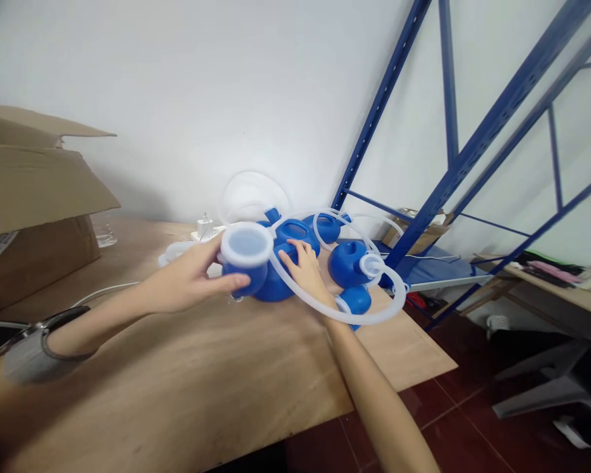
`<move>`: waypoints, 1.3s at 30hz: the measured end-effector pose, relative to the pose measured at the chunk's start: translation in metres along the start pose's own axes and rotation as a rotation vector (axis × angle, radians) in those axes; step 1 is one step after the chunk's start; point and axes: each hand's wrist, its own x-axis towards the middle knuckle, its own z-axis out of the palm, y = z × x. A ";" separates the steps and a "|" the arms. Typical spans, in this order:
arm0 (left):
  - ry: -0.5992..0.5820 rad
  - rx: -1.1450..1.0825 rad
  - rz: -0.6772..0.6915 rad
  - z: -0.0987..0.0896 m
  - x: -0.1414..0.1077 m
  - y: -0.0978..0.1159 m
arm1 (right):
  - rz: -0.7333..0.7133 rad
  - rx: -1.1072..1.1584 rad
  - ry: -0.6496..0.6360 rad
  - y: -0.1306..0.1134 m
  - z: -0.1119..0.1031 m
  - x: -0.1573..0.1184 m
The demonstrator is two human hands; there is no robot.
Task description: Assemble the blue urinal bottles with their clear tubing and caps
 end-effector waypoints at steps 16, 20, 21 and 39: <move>0.434 -0.393 -0.415 -0.029 0.009 -0.020 | -0.049 0.206 -0.140 -0.045 0.013 -0.012; 0.445 -0.319 -0.432 -0.030 0.010 -0.018 | 0.200 0.462 0.027 -0.038 0.022 -0.009; 0.444 -0.272 -0.436 -0.029 0.010 -0.016 | 0.240 0.519 0.057 -0.037 0.024 -0.007; 0.075 0.163 -0.722 0.000 0.085 -0.027 | 0.048 0.551 -0.324 -0.051 0.010 -0.012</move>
